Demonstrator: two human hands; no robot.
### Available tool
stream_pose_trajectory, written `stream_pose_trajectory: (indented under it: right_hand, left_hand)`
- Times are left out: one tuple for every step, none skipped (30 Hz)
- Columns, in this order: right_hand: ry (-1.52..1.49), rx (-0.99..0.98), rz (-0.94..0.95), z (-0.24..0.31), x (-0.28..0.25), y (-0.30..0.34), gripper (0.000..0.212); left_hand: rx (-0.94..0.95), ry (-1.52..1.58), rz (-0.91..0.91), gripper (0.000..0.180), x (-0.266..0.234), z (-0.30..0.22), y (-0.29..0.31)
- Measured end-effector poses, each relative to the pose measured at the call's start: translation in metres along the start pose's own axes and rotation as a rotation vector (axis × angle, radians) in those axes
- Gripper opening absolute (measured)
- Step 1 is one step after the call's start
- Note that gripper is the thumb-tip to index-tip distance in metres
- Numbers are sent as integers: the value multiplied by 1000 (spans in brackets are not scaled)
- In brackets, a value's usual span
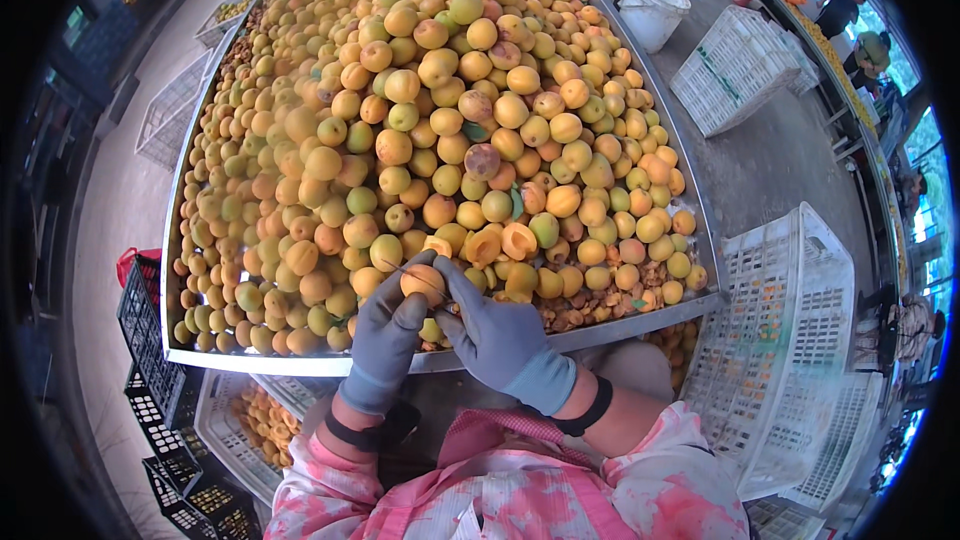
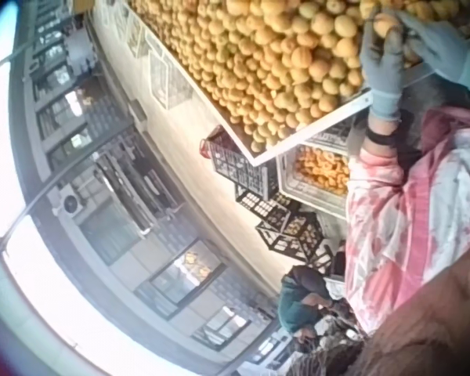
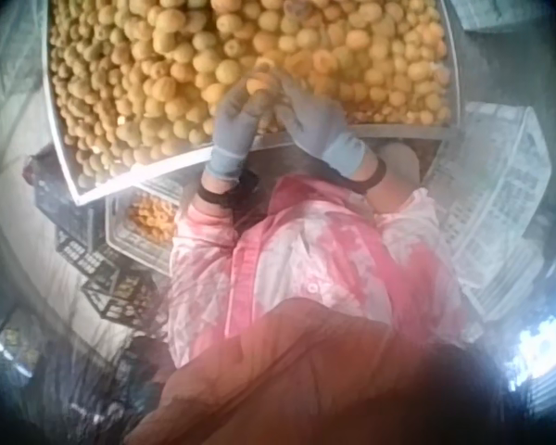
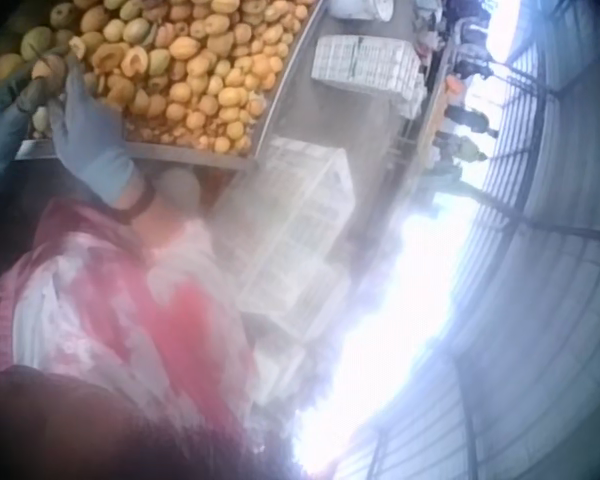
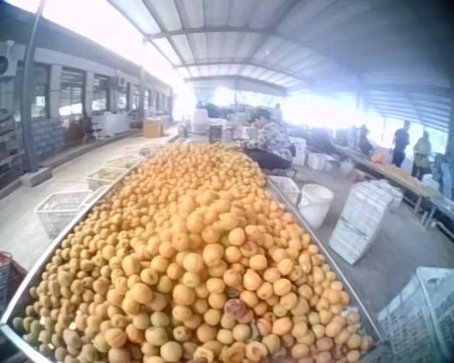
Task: The person picks up apricots from a large pile, cuts them in half with a small knife, and removes the pits. The pitted fruit halves are placed into a crate while the pits are dropped onto the table.
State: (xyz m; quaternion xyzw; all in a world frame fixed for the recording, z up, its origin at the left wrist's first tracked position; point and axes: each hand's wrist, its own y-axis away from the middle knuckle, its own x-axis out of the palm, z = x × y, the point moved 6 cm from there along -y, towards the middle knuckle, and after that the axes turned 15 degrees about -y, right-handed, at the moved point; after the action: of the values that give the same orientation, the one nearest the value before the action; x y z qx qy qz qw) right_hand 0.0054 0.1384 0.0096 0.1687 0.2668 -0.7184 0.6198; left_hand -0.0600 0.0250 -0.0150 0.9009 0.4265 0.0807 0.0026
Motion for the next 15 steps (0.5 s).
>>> stream_pose_trajectory:
  right_hand:
    - [8,24,4,1,0,-1,68]
    - [16,48,9,1,0,-2,68]
    - [15,47,15,1,0,-1,68]
    - [13,40,19,1,-2,0,68]
    - [11,33,24,0,-3,1,68]
    - [10,37,24,0,-5,2,68]
    - [16,21,55,0,-5,1,69]
    - [22,5,85,1,-5,1,69]
    - [19,9,82,0,-7,-1,69]
    - [7,26,103,0,-7,-3,68]
    - [-6,43,122,-1,-6,-3,67]
    - [-7,44,119,-1,-4,-3,67]
    - [-26,36,94,-1,-3,-3,67]
    - [-45,27,69,-2,-2,-3,66]
    - [-43,27,71,-5,-1,-2,66]
  left_hand:
    - [-1,1,1,62,-1,1,0]
    - [-90,58,38,62,-1,7,0]
    - [-178,115,69,62,1,12,1]
    - [-179,118,63,62,1,13,1]
    - [-59,-54,18,63,0,6,-1]
    - [61,-227,-19,63,-1,-2,-1]
    - [58,-228,-17,63,-1,-2,-1]
    - [67,-221,-45,57,-2,-3,0]
    - [75,-216,-72,52,-2,-5,0]
    - [72,-218,-67,52,-1,-6,0]
    - [26,-87,-85,51,0,-6,0]
    - [-18,43,-105,50,-1,-6,1]
    - [-18,41,-102,50,-3,-1,1]
    - [-107,80,-45,56,-5,13,2]
    - [-196,123,9,62,-2,21,2]
